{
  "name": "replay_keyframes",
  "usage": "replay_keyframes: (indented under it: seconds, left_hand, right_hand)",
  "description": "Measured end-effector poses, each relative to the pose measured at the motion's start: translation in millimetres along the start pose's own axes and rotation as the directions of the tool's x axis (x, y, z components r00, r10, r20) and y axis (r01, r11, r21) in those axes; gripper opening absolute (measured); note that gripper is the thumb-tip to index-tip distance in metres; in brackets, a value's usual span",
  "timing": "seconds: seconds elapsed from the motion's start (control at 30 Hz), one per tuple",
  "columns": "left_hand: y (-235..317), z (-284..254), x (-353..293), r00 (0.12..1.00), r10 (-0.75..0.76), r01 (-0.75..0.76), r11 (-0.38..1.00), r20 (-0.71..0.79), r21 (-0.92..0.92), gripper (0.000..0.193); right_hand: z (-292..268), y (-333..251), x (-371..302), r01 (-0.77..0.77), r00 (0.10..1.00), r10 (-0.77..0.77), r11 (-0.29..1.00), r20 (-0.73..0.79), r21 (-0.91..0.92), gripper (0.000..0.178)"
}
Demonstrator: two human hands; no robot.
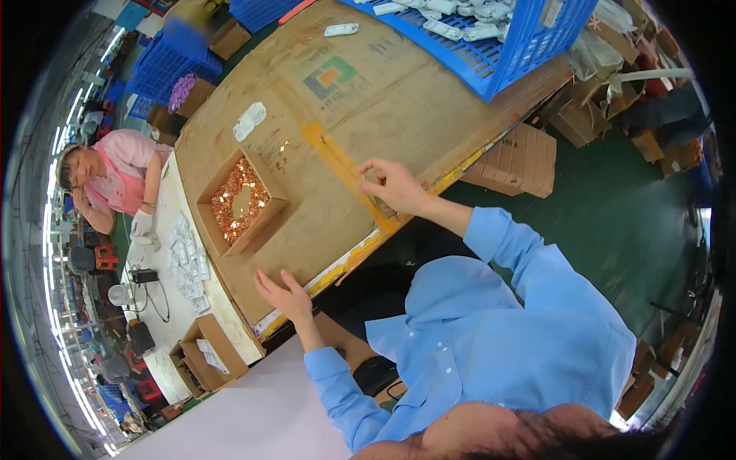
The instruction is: Assembling small copper components into white plastic electronic housings at a factory workbench.
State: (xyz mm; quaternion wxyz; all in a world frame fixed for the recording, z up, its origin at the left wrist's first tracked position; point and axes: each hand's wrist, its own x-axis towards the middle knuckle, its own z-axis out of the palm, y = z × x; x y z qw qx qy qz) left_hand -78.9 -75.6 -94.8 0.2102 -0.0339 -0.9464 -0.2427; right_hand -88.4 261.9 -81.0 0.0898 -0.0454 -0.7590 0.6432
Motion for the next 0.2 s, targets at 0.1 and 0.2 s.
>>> replay_keyframes:
  seconds: [0.1,0.2]
  left_hand:
    - [2.4,-1.7,-2.7,1.000,-0.025,0.025,1.000,0.005,0.005,0.055]
    - [-3.2,2.8,-3.4,1.000,-0.023,0.023,1.000,0.019,-0.009,0.057]
  right_hand:
    - [-25.3,-11.0,36.4,-0.003,0.999,0.001,0.999,-0.034,-0.045,0.027]
    - [-52.7,-4.7,88.2,0.118,0.976,-0.130,0.990,-0.173,-0.077,0.029]
